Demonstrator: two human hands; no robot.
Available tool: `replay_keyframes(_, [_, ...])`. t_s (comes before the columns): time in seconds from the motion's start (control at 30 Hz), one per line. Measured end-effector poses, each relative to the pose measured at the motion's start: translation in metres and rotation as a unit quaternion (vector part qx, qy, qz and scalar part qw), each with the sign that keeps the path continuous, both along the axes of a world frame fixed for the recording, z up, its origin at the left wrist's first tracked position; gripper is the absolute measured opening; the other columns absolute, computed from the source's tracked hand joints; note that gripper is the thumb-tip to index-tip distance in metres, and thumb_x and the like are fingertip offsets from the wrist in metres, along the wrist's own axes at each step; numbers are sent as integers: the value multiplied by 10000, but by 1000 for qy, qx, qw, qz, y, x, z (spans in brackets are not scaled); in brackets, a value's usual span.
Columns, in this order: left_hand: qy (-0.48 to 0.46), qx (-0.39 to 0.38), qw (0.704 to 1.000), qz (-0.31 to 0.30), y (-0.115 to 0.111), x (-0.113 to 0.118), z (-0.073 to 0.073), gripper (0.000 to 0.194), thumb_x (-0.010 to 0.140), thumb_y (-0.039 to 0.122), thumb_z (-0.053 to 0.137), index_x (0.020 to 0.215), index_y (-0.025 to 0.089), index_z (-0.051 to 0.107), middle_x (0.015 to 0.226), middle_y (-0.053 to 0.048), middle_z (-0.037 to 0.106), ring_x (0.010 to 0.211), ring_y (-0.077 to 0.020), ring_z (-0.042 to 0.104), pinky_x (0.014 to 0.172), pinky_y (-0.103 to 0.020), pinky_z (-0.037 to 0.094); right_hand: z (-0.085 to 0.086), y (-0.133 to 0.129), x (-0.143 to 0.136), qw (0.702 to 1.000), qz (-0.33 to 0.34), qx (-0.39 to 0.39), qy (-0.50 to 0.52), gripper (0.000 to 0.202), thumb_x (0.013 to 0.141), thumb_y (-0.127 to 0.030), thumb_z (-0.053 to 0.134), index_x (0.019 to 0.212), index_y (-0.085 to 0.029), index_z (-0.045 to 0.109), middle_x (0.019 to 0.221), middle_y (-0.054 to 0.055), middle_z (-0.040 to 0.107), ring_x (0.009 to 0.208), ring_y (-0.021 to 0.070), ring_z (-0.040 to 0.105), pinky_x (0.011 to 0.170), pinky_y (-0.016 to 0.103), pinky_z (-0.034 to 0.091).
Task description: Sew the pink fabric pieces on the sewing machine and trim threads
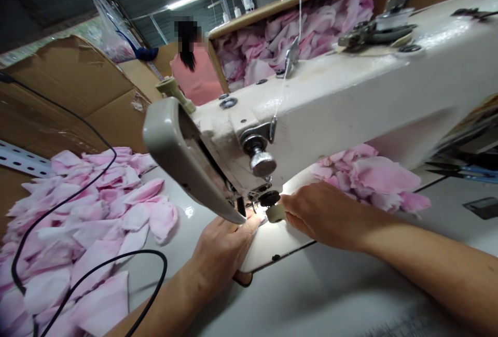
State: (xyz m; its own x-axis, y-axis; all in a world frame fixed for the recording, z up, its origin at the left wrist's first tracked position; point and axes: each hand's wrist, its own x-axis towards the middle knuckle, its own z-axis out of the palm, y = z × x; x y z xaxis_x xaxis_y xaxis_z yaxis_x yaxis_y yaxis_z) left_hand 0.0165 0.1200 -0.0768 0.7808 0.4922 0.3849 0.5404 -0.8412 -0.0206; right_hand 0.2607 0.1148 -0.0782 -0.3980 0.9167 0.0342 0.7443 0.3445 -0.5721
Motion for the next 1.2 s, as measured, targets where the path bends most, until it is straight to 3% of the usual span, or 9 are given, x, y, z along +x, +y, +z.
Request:
replay_keyframes(0.13, [18,-2,1000,10,-1,1,0,263,807,94,552,1058,157,602,952,-76,662,837,-229,608,792,-356,566,1,1,1,990,84,88,-72,183,881,-155,442,726,-194,531,643,28,625,565,167,567,523,275,284])
replay_keyframes(0.37, [26,23,999,23,-2,1,-3,252,826,64,515,1038,164,608,947,-71,647,832,-221,597,795,-351,567,7,0,-8,981,75,107,-143,180,866,-130,459,731,-171,569,571,13,569,484,135,447,492,275,175])
replay_keyframes(0.67, [36,55,998,24,-1,5,-1,339,744,32,524,1056,128,619,885,-90,642,770,-227,584,718,-346,568,11,0,-14,975,73,78,-197,202,915,-171,461,796,-158,624,645,43,623,546,159,492,518,303,169])
replay_keyframes(0.87, [42,75,996,39,-1,7,1,268,750,-10,505,912,159,637,853,-76,651,756,-219,592,736,-340,565,11,-2,-14,971,62,82,-215,197,915,-172,463,818,-159,633,660,56,640,559,181,534,514,311,157])
replay_keyframes(1.2, [40,45,998,30,-5,3,3,268,789,104,566,1051,139,612,956,-91,679,827,-235,617,733,-344,581,7,-3,4,981,43,128,-140,147,897,-200,528,766,-198,594,645,15,654,592,188,606,515,273,230])
